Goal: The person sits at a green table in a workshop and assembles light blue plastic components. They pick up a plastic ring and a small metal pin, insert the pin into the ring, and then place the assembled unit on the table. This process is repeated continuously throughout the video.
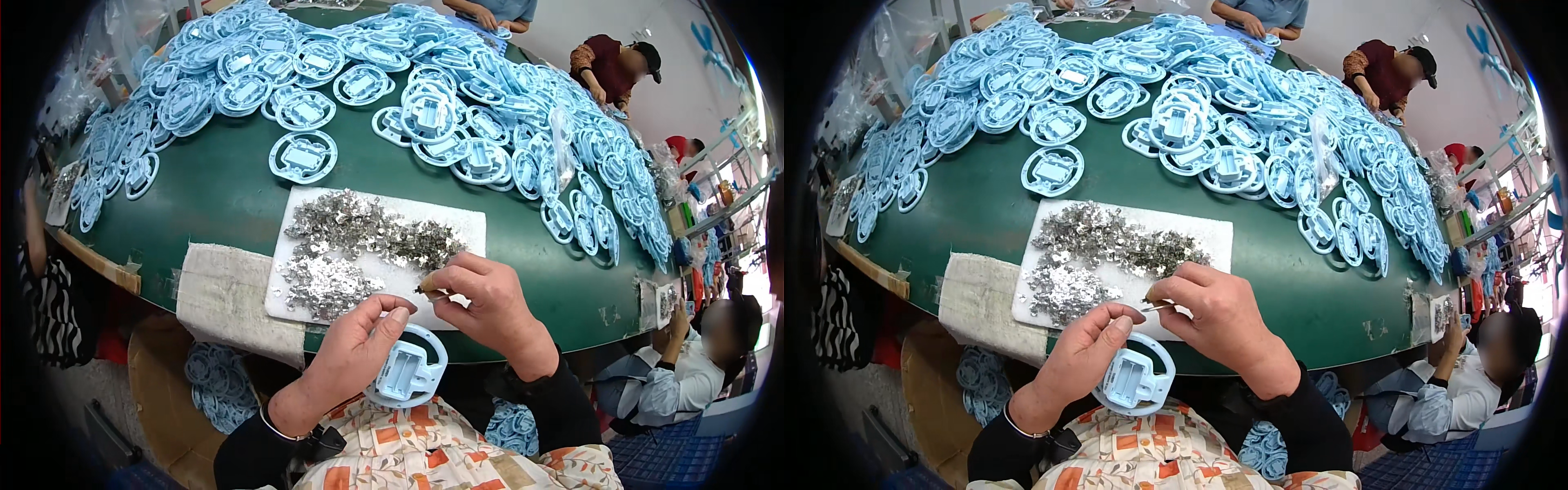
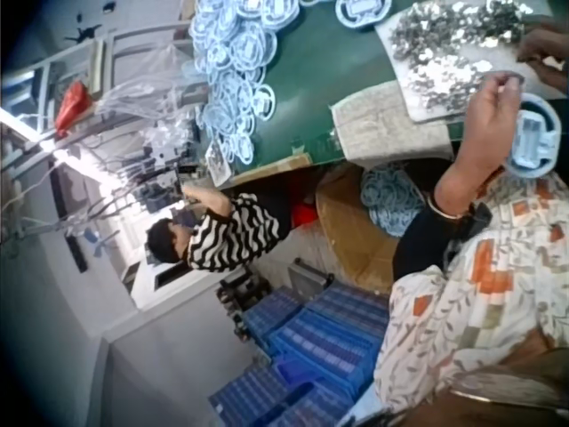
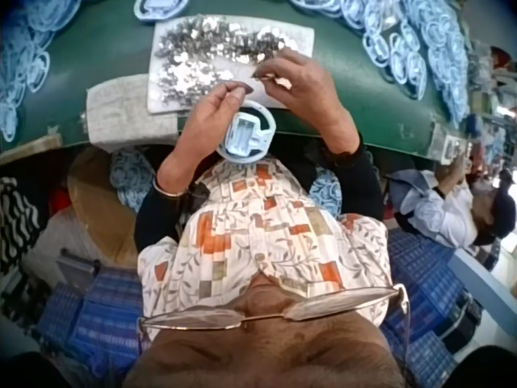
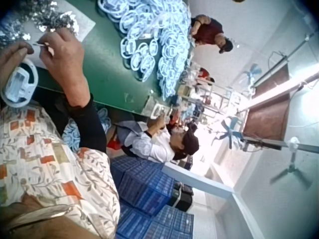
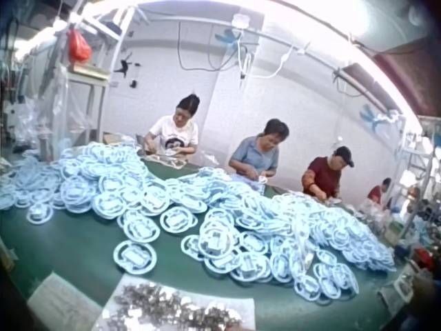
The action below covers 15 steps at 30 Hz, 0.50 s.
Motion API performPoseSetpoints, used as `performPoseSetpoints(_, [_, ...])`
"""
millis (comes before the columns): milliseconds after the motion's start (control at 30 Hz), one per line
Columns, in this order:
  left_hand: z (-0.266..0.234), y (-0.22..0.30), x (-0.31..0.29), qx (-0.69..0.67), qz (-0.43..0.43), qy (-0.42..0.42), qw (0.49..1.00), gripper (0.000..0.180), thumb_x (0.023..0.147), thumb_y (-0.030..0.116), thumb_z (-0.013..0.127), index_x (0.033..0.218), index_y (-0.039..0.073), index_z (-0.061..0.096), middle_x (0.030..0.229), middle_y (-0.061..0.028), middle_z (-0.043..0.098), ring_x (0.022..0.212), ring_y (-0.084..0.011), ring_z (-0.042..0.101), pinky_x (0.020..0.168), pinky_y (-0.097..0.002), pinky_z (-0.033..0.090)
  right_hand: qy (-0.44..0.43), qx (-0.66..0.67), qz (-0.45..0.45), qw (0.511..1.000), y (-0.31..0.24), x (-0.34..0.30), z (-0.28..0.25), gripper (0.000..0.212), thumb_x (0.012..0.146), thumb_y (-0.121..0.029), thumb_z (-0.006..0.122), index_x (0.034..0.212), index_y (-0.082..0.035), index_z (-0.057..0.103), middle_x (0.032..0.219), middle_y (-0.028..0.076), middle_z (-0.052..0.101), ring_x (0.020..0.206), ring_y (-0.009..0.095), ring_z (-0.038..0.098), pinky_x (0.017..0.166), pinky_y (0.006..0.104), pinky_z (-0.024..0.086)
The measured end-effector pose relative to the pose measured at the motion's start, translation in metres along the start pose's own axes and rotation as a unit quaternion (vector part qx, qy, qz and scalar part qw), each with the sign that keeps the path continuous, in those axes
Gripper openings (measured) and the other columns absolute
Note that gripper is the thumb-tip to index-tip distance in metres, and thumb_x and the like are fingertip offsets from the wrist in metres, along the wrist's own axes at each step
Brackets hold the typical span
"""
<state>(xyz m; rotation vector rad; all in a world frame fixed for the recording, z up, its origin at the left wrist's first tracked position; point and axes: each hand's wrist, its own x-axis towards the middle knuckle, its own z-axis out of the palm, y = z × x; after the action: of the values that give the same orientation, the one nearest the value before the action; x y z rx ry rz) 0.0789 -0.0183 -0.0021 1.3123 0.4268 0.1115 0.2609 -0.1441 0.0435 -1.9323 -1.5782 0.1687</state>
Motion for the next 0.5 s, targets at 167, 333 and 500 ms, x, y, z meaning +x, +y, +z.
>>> performPoseSetpoints(167, [0.008, 0.002, 0.015, 0.089, 0.08, 0.035, 0.992, 0.027, 0.106, 0.027, 0.059, 0.11, 0.002, 0.067, 0.085, -0.0038, 0.072, 0.079, -0.0056, 0.061, 0.07, -0.0261, 0.051, -0.003, 0.048, -0.023, 0.999, -0.006, -0.011, -0.006, 0.02, 0.078, -0.005, 0.078, 0.096, -0.011, 0.072, 0.082, 0.004, 0.065, 0.067, 0.022, 0.067, 0.058, 0.0341, 0.053])
performPoseSetpoints(333, [0.016, -0.001, 0.018, 0.048, 0.092, 0.046, 0.994, 0.025, 0.105, 0.025, 0.061, 0.11, 0.002, 0.066, 0.084, -0.0028, 0.071, 0.079, -0.0043, 0.061, 0.068, -0.0251, 0.051, 0.018, 0.208, 0.124, 0.97, -0.001, -0.026, 0.0, 0.014, 0.09, -0.009, 0.074, 0.1, -0.002, 0.069, 0.083, 0.005, 0.067, 0.065, 0.009, 0.058, 0.058, 0.0281, 0.048])
performPoseSetpoints(500, [0.021, -0.002, 0.021, 0.065, 0.105, 0.046, 0.991, 0.024, 0.106, 0.025, 0.061, 0.11, 0.002, 0.066, 0.083, -0.002, 0.071, 0.077, -0.0038, 0.06, 0.066, -0.0251, 0.05, 0.001, 0.352, 0.24, 0.905, 0.0, -0.03, 0.006, 0.011, 0.096, -0.011, 0.068, 0.098, 0.0, 0.068, 0.08, -0.004, 0.06, 0.07, 0.003, 0.046, 0.061, 0.022, 0.041])
